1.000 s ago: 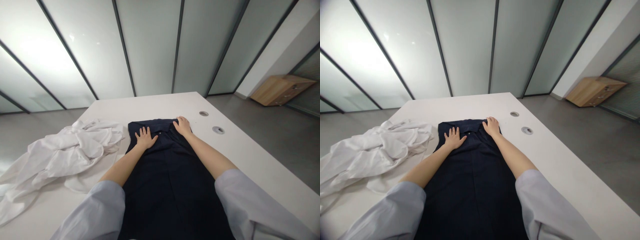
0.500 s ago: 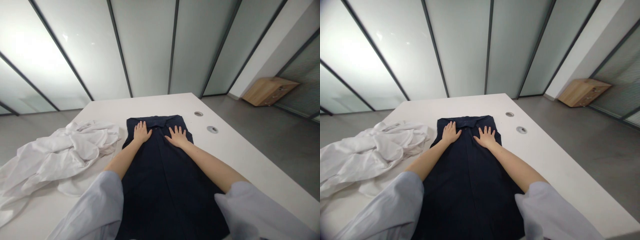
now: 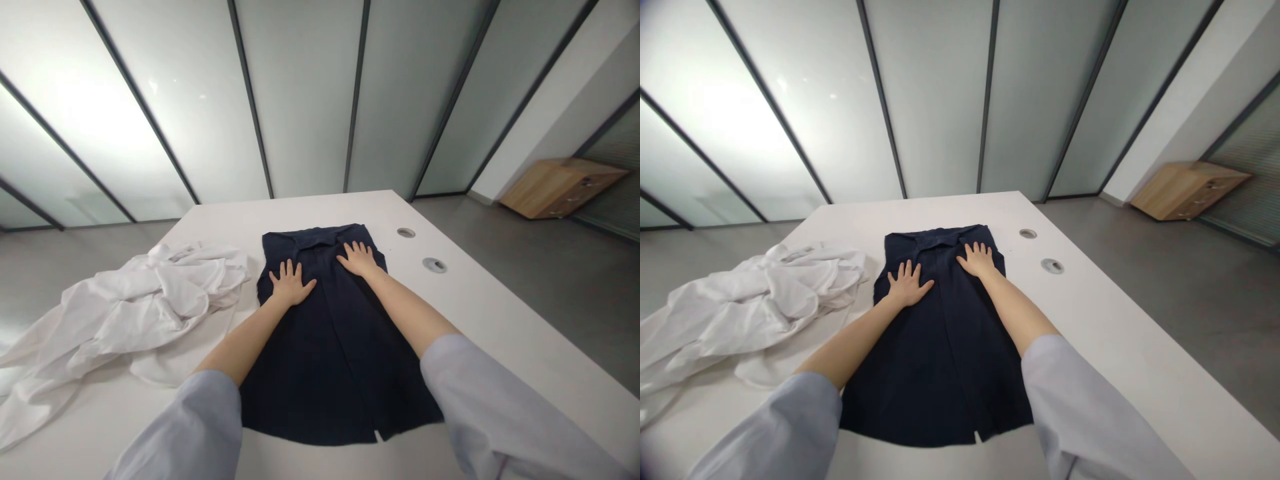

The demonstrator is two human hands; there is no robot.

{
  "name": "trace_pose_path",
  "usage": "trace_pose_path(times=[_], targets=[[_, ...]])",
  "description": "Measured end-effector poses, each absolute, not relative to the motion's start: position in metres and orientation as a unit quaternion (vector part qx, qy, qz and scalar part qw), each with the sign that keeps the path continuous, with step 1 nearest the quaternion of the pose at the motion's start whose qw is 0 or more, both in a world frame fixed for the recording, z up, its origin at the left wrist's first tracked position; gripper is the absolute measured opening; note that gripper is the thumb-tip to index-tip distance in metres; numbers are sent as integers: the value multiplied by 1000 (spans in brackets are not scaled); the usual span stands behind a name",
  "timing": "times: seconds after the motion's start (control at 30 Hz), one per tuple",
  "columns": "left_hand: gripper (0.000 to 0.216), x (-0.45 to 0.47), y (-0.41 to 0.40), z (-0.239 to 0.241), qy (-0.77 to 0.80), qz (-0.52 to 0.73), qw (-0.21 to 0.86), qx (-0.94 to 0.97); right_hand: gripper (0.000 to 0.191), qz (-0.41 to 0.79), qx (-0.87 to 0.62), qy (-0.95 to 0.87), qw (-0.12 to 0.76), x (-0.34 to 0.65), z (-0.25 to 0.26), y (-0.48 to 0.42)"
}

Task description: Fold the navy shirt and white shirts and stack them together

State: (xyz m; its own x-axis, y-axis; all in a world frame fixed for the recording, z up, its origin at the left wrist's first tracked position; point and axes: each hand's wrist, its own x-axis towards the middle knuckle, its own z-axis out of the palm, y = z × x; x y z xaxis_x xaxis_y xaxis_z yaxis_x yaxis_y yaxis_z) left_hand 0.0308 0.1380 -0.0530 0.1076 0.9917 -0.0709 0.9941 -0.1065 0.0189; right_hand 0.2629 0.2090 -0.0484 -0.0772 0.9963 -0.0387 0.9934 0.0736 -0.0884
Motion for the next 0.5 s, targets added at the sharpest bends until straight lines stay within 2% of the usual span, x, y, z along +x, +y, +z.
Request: trace_pose_path(times=[0.2, 0.5], targets=[[91, 23, 183, -49, 662, -32, 34, 748, 71, 6, -655, -753, 56, 260, -45, 185], [89, 12, 214, -52, 641, -28, 31, 766, 83, 81, -682, -727, 8, 265, -57, 151]])
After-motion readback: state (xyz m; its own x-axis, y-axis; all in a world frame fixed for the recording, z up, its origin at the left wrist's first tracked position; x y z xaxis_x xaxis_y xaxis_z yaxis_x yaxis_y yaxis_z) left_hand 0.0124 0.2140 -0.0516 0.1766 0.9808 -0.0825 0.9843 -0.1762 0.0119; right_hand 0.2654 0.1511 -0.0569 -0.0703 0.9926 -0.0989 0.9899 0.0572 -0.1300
